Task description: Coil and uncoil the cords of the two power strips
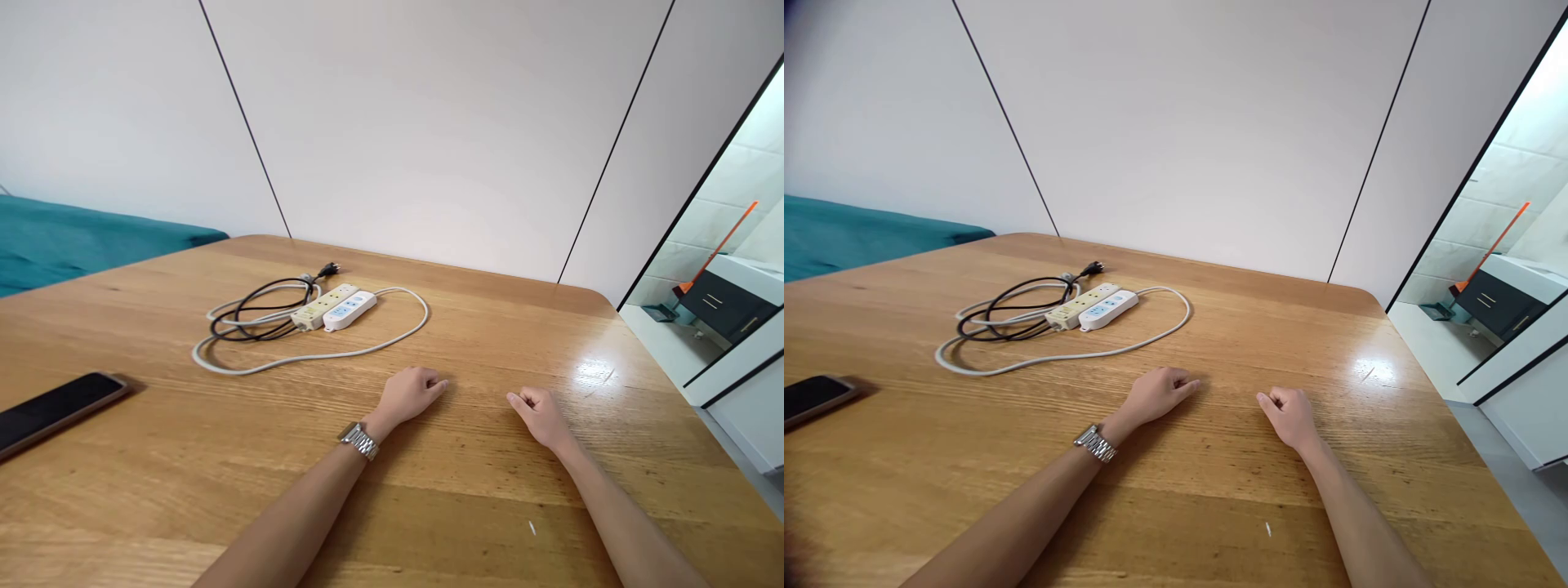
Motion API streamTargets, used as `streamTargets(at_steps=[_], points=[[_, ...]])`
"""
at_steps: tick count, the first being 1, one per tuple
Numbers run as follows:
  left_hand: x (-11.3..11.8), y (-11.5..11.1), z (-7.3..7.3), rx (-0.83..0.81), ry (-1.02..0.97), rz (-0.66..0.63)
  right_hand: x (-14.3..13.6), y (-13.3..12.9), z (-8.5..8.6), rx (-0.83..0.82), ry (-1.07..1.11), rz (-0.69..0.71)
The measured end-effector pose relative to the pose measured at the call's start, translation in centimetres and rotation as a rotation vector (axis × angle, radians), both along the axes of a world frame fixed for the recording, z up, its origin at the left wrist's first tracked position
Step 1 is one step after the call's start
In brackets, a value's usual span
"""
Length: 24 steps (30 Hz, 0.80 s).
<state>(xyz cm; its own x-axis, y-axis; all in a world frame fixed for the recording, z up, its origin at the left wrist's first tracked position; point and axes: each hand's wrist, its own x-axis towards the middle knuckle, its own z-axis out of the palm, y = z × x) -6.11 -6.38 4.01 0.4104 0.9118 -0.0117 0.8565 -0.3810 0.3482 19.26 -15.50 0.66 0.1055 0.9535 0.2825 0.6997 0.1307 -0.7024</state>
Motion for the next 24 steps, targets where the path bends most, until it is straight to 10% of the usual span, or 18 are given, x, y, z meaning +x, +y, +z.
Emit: streamTargets(at_steps=[24], points=[[-0.05,0.10,-0.16,0.007,-0.014,0.002,-0.06,-0.08,0.12,0.003,-0.001,0.013]])
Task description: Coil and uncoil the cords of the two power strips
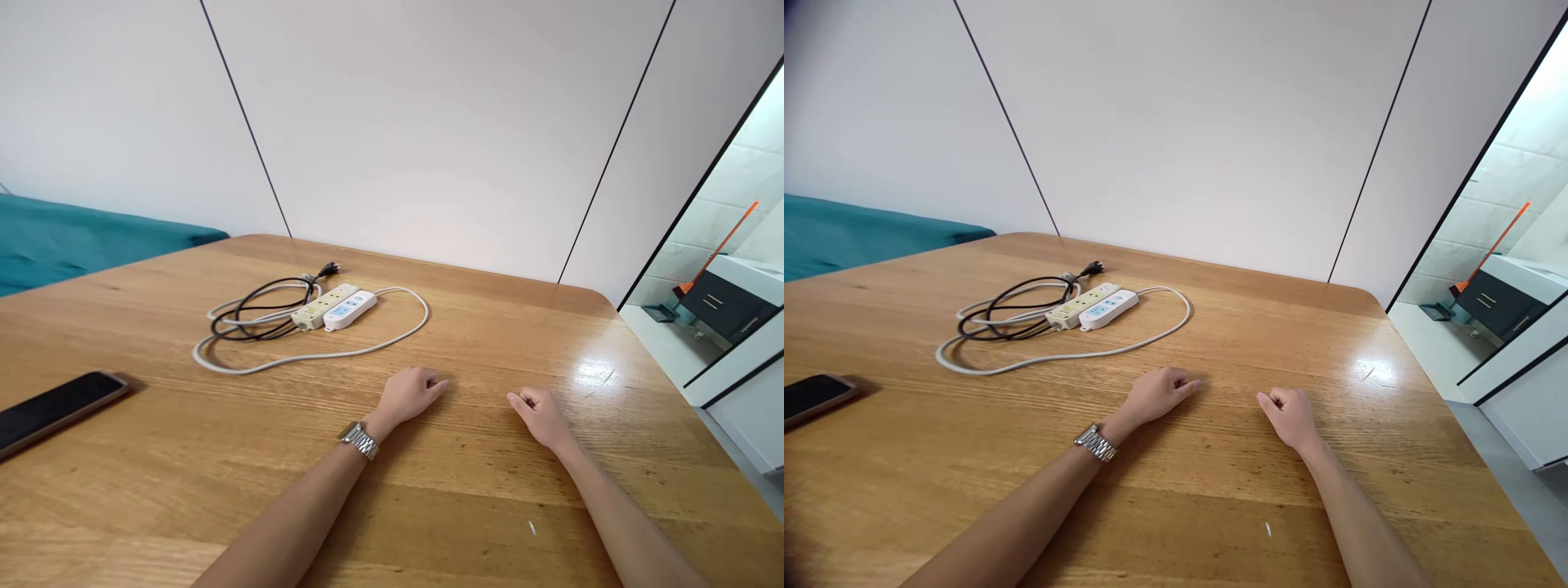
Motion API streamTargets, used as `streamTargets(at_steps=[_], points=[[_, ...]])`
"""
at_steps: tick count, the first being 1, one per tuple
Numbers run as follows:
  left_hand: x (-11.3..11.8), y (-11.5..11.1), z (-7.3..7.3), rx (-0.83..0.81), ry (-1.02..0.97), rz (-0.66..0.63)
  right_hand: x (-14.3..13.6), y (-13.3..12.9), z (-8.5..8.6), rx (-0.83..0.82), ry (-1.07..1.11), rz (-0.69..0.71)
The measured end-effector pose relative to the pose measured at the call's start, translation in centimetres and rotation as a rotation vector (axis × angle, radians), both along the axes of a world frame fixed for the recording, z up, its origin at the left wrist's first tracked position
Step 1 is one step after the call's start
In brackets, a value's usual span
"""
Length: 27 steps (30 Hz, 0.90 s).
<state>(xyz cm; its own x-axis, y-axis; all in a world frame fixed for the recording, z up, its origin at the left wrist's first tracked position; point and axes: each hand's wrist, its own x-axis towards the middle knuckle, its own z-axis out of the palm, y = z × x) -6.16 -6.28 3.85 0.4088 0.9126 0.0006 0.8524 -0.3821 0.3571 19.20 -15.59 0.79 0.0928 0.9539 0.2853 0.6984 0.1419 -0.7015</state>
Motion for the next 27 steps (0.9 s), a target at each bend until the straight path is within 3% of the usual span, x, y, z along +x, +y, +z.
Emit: streamTargets(at_steps=[27], points=[[0.13,-0.31,0.54,-0.013,0.030,0.004,0.05,0.02,-0.03,-0.014,-0.008,-0.005]])
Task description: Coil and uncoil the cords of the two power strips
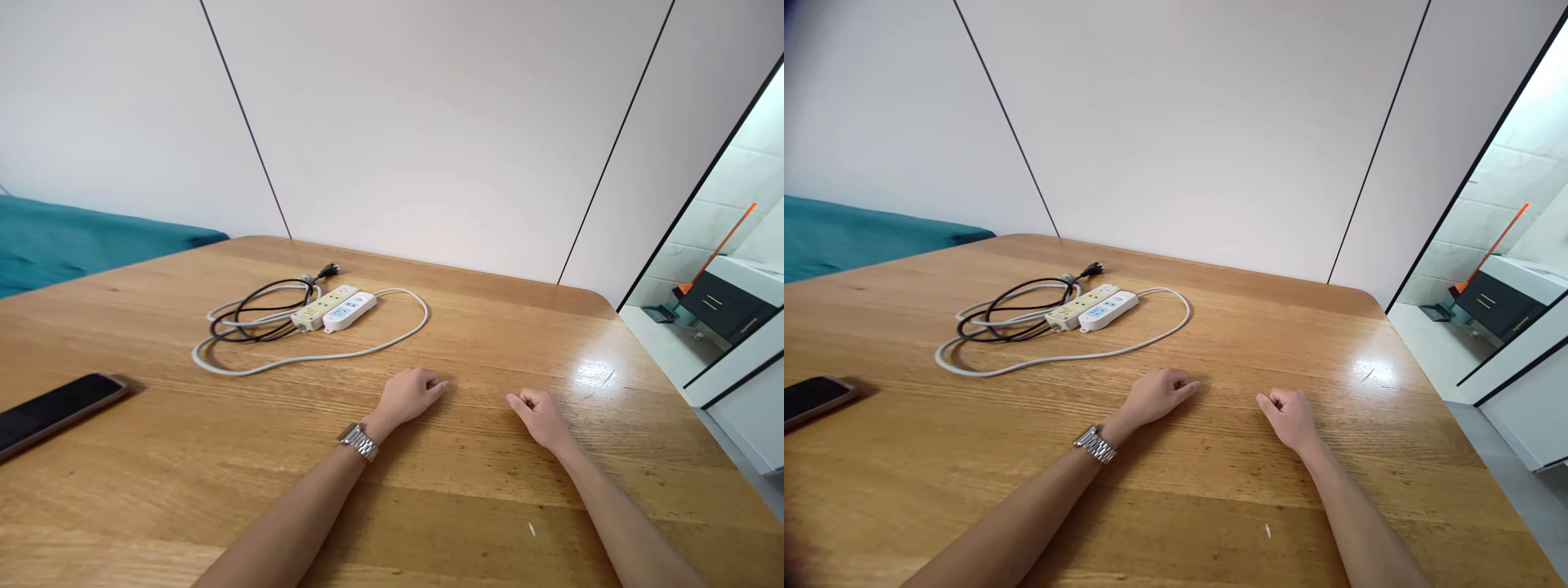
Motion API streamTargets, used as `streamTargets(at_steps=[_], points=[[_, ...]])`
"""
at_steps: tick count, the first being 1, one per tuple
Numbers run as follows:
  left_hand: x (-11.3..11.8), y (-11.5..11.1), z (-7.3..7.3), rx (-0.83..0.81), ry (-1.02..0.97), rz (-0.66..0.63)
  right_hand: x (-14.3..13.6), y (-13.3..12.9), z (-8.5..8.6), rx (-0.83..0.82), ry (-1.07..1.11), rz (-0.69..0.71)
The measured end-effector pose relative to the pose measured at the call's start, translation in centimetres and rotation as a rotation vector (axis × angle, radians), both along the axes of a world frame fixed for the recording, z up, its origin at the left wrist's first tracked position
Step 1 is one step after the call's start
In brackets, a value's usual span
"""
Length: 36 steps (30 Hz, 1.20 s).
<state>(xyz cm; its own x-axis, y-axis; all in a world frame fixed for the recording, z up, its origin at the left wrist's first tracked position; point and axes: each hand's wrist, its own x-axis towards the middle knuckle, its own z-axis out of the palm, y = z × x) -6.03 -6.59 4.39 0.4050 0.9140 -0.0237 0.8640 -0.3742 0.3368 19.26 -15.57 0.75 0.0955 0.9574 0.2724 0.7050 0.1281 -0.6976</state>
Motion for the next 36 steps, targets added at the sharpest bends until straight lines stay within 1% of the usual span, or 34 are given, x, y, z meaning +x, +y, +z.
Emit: streamTargets(at_steps=[5,18,24,30,36], points=[[0.00,0.07,-0.05,0.007,-0.006,-0.003,0.01,0.01,-0.09,0.016,0.002,0.003],[0.04,-0.12,0.20,-0.003,-0.006,0.006,0.01,0.00,0.04,-0.006,0.005,-0.004],[-0.05,-0.06,0.04,0.007,-0.006,-0.003,0.04,0.01,-0.08,0.007,0.008,0.007],[0.07,-0.11,0.19,-0.003,-0.005,0.001,-0.05,0.02,0.05,0.026,0.000,0.001],[0.00,0.00,-0.06,0.004,-0.019,-0.003,0.06,0.10,-0.22,0.016,0.002,-0.006]])
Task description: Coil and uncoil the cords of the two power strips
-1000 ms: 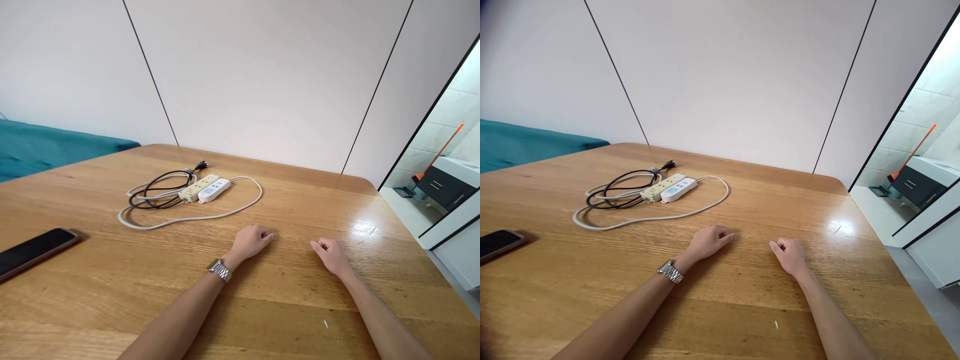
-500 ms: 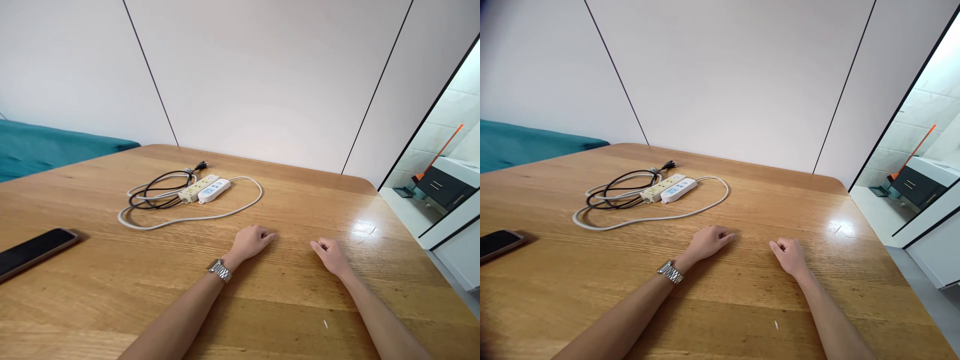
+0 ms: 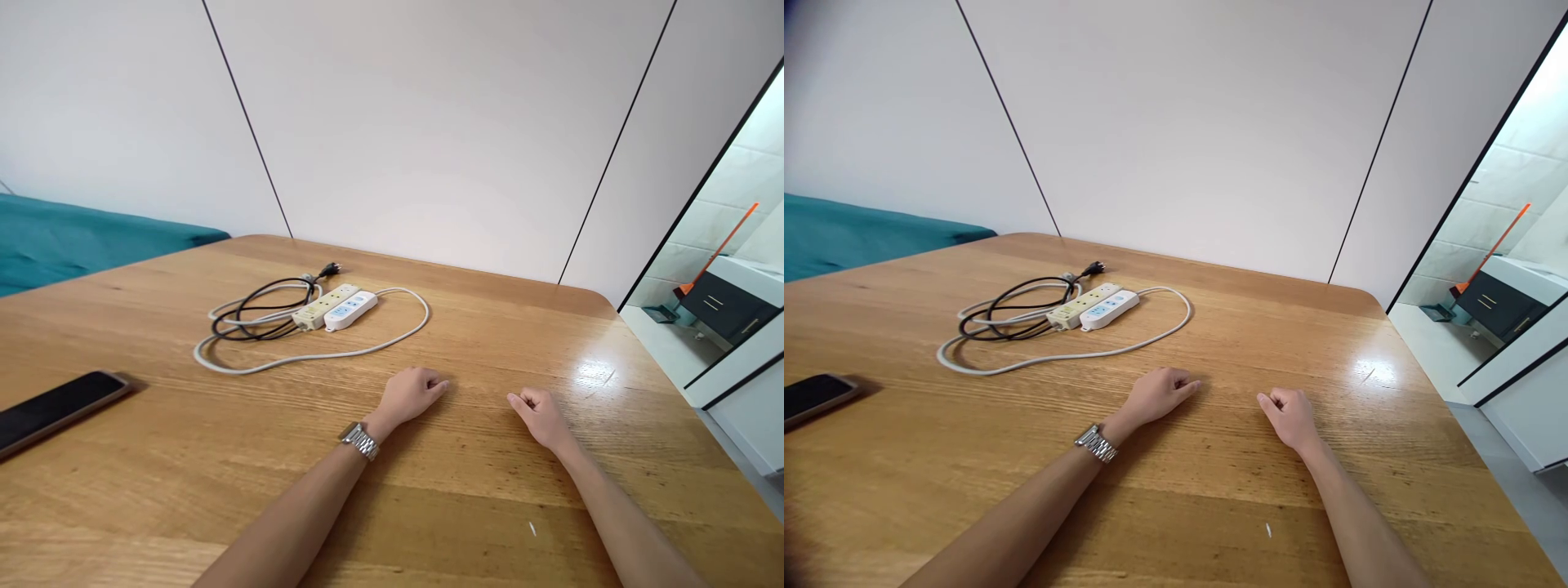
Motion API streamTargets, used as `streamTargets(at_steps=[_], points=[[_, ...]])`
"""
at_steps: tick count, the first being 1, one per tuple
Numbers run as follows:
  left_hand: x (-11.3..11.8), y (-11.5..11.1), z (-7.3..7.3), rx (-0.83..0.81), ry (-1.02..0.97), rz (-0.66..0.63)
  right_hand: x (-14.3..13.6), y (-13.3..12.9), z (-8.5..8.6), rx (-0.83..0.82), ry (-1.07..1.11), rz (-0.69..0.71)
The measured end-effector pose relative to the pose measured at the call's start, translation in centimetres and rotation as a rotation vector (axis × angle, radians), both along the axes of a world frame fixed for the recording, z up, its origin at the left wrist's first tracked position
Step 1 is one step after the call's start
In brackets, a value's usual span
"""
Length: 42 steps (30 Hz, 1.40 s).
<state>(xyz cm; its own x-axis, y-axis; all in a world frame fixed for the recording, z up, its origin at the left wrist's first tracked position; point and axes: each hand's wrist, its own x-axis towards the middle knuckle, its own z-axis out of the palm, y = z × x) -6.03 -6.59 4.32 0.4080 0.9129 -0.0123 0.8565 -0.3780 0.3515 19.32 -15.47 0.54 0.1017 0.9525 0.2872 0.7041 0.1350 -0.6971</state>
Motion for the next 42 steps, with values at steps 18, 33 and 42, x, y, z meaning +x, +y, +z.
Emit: streamTargets(at_steps=[18,33,42], points=[[0.04,-0.18,0.34,-0.008,0.020,-0.003,-0.06,-0.11,0.16,-0.016,0.011,0.015],[0.07,-0.06,0.26,0.000,0.013,-0.005,0.09,0.00,-0.12,-0.002,0.007,0.011],[0.00,-0.10,0.09,-0.001,0.006,-0.002,0.10,0.03,-0.21,-0.009,0.008,0.006]])
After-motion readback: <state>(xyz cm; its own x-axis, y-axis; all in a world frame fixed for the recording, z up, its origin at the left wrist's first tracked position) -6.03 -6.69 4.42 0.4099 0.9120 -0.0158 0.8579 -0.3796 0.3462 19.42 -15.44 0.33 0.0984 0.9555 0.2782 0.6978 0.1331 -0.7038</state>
